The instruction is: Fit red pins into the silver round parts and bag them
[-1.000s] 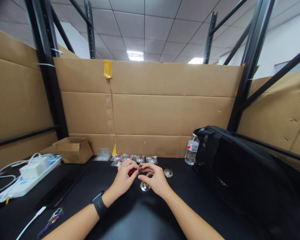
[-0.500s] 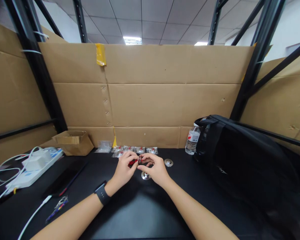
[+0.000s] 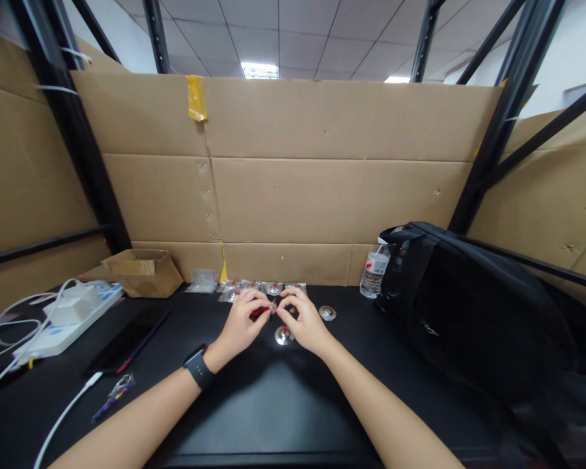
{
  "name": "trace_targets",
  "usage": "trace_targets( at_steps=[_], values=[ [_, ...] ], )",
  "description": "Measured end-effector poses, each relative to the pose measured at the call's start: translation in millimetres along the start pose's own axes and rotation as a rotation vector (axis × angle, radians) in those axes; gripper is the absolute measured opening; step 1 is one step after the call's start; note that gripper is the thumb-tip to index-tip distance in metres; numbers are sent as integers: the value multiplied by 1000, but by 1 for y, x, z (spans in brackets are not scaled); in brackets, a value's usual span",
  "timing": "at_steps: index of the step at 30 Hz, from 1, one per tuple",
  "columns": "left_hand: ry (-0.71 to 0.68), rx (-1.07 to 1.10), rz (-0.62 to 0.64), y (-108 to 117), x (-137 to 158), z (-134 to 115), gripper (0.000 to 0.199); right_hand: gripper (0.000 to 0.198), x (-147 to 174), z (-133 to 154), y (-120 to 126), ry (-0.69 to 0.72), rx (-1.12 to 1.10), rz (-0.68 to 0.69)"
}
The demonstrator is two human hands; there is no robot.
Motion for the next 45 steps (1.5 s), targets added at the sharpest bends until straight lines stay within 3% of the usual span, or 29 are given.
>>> trace_targets(
  at_steps=[5,9,16,21,25,30,33,37,41,45],
  values=[
    [35,101,23,1,1,-1,22,13,3,5,-5,103,185,70],
    [-17,-64,158,-10,3,-1,24,10,5,1,-7,113,219,91],
    [-5,-157,196,-21,5,15,14,11,5,-7,-6,74,217,72],
    [16,-201,205,-21,4,22,12,6,6,-10,-9,80,221,166],
    [16,-225,310,-27,7,30,12,17,10,-23,-11,39,275,293],
    [14,-277,404,-33,10,36,14,11,14,-35,-15,12,291,385],
    [104,-325,238,-12,-4,49,26,13,13,-34,-14,9,284,376],
    [290,-542,-2,41,-18,97,25,14,12,-33,-13,-8,283,385],
    [520,-766,-50,88,-7,164,39,13,12,-32,-15,-3,266,414],
    [659,-852,-69,113,8,208,36,14,12,-31,-15,5,261,414]
  ],
)
Point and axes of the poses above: each hand's wrist, its own x-axis away from the middle knuckle, its own y-axis out of the back of the hand, z = x × y, the point moved 8 cm from there along -x, towards the middle knuckle, and after that the axes turned 7 degrees about y, right-handed, at the moved point
